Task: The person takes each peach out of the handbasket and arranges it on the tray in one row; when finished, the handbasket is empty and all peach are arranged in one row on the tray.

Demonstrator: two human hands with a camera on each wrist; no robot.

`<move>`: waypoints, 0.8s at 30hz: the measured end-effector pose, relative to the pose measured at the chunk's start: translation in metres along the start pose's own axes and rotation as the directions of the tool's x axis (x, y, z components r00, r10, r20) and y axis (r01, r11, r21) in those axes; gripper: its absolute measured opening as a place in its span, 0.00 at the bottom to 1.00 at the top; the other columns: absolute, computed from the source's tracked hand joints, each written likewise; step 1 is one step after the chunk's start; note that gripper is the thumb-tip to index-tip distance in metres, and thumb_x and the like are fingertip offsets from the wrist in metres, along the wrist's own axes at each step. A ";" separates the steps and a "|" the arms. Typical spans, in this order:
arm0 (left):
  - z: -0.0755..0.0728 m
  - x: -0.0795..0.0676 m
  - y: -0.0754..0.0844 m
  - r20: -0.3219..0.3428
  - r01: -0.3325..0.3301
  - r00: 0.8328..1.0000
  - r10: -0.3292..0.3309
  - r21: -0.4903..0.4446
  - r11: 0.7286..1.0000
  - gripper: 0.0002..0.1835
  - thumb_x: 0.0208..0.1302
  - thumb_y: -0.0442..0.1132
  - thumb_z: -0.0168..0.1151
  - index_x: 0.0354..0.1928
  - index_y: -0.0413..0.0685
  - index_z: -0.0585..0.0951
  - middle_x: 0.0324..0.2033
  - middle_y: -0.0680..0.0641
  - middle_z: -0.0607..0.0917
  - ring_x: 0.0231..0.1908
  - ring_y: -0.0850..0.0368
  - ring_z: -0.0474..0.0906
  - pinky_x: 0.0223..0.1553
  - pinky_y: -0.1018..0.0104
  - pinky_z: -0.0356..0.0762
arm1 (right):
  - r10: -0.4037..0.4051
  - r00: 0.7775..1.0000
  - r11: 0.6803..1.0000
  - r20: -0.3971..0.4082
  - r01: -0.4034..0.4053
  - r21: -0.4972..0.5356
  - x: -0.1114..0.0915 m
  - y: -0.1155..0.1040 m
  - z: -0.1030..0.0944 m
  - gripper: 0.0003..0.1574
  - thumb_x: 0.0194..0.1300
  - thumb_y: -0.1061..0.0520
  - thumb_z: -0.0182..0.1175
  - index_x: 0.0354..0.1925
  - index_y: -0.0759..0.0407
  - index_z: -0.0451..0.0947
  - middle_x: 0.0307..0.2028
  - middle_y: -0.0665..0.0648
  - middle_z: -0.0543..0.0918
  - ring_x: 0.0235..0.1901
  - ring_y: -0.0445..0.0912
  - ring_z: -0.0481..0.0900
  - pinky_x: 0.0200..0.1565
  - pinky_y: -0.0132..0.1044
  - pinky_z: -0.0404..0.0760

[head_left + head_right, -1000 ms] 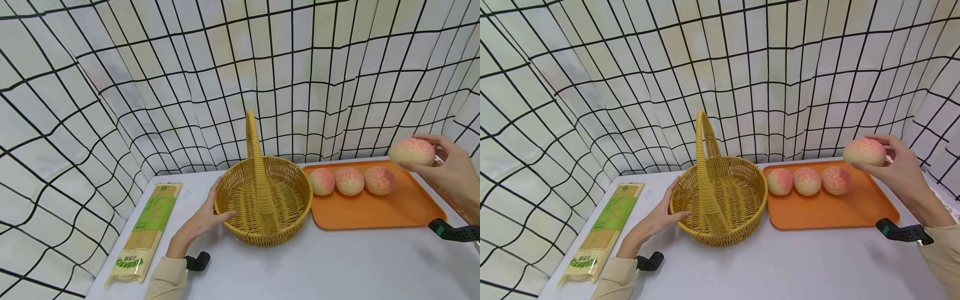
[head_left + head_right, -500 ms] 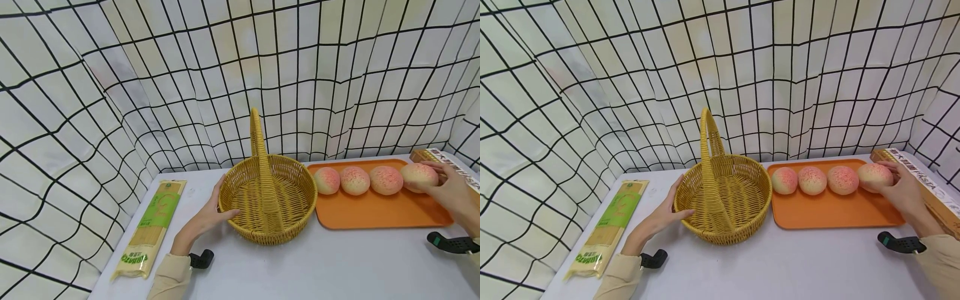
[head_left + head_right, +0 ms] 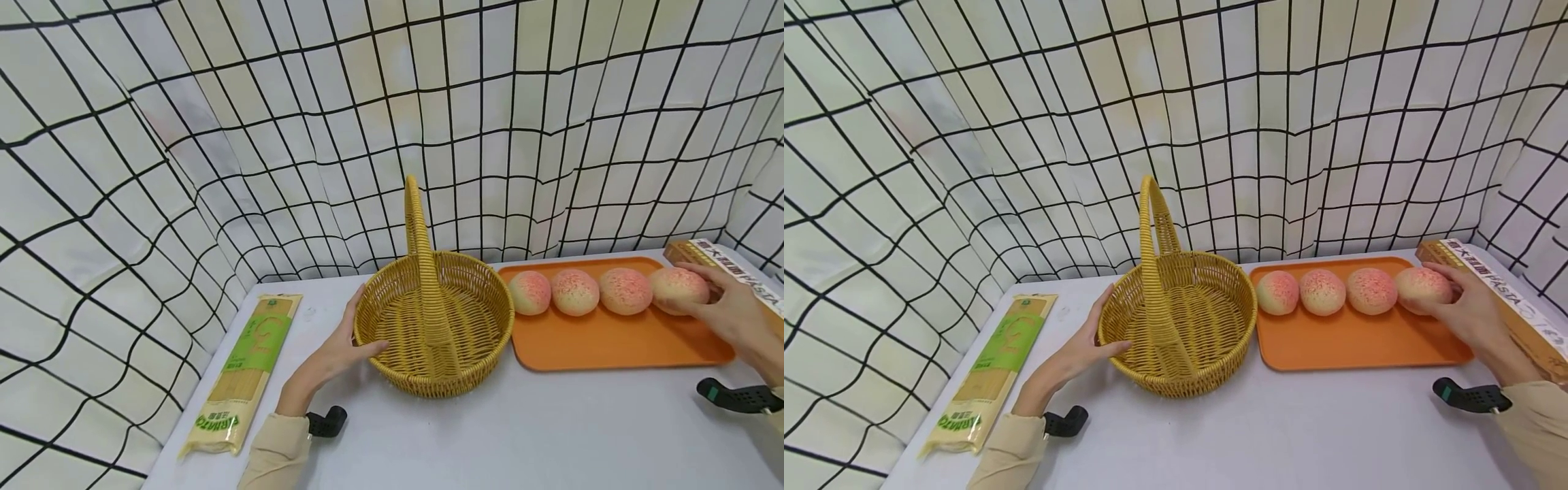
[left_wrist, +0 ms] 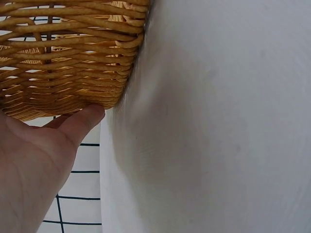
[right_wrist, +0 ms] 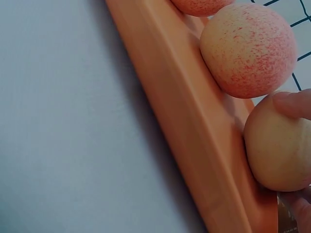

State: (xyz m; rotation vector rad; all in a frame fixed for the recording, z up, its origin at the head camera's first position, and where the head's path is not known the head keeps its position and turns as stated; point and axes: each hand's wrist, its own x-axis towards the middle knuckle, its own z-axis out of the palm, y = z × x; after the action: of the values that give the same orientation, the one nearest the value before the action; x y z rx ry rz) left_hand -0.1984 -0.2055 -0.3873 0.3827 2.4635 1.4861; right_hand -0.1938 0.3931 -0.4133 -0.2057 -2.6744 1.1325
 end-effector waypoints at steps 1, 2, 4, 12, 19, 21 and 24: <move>0.000 0.000 0.000 0.002 0.003 1.000 -0.003 -0.005 1.000 0.63 0.64 0.46 0.71 0.85 0.59 0.32 0.83 0.37 0.41 0.80 0.34 0.45 0.77 0.38 0.47 | 0.009 1.000 1.000 -0.010 -0.009 -0.005 0.000 -0.001 0.000 0.44 0.77 0.55 0.62 0.77 0.72 0.54 0.69 0.85 0.61 0.58 0.74 0.63 0.58 0.21 0.70; 0.001 0.001 0.000 0.004 0.005 1.000 -0.005 -0.010 1.000 0.63 0.64 0.46 0.71 0.85 0.59 0.32 0.83 0.37 0.41 0.80 0.34 0.45 0.77 0.38 0.47 | 0.017 1.000 1.000 -0.016 -0.017 -0.007 0.000 -0.002 0.000 0.44 0.77 0.54 0.62 0.77 0.72 0.55 0.68 0.85 0.62 0.58 0.73 0.63 0.58 0.24 0.71; 0.002 0.002 0.000 0.007 0.008 1.000 -0.008 -0.016 1.000 0.63 0.64 0.45 0.71 0.85 0.60 0.32 0.83 0.37 0.42 0.80 0.34 0.46 0.77 0.39 0.47 | 0.022 1.000 1.000 -0.023 -0.022 -0.007 0.001 -0.004 0.001 0.44 0.77 0.54 0.62 0.77 0.73 0.55 0.68 0.86 0.61 0.60 0.74 0.63 0.64 0.33 0.73; 0.002 0.003 -0.002 0.010 0.000 1.000 0.000 -0.007 1.000 0.64 0.63 0.47 0.72 0.85 0.58 0.32 0.83 0.36 0.42 0.80 0.32 0.45 0.77 0.36 0.46 | -0.038 0.993 0.999 -0.108 0.039 0.007 0.001 -0.020 0.004 0.46 0.80 0.52 0.57 0.82 0.67 0.48 0.73 0.83 0.48 0.72 0.78 0.50 0.77 0.60 0.54; -0.001 0.003 -0.005 -0.003 0.012 1.000 -0.012 -0.004 1.000 0.63 0.64 0.48 0.72 0.85 0.62 0.33 0.83 0.38 0.43 0.80 0.35 0.46 0.77 0.38 0.47 | -0.176 0.981 0.979 -0.082 0.183 0.093 -0.011 -0.082 0.005 0.45 0.80 0.53 0.54 0.83 0.64 0.47 0.76 0.80 0.46 0.73 0.80 0.48 0.70 0.78 0.49; -0.002 0.003 -0.006 -0.004 0.008 1.000 -0.008 0.008 1.000 0.63 0.64 0.49 0.71 0.85 0.62 0.33 0.83 0.38 0.42 0.80 0.34 0.45 0.77 0.37 0.47 | -0.241 0.969 0.965 -0.063 0.246 0.089 -0.015 -0.097 0.006 0.44 0.80 0.53 0.54 0.83 0.62 0.48 0.73 0.78 0.51 0.70 0.78 0.53 0.69 0.76 0.54; -0.004 0.002 -0.007 -0.009 0.020 1.000 -0.020 0.015 1.000 0.62 0.64 0.48 0.71 0.85 0.63 0.33 0.83 0.39 0.41 0.81 0.35 0.43 0.77 0.37 0.45 | -0.359 0.933 0.929 -0.021 0.359 0.087 -0.021 -0.112 0.011 0.43 0.79 0.55 0.56 0.83 0.61 0.50 0.73 0.77 0.53 0.68 0.76 0.54 0.65 0.79 0.54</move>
State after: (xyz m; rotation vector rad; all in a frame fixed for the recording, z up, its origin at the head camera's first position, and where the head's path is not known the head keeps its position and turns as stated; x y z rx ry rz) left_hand -0.2018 -0.2112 -0.3915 0.3541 2.4794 1.4647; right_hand -0.1806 0.3032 -0.3431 0.2866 -2.5069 1.1230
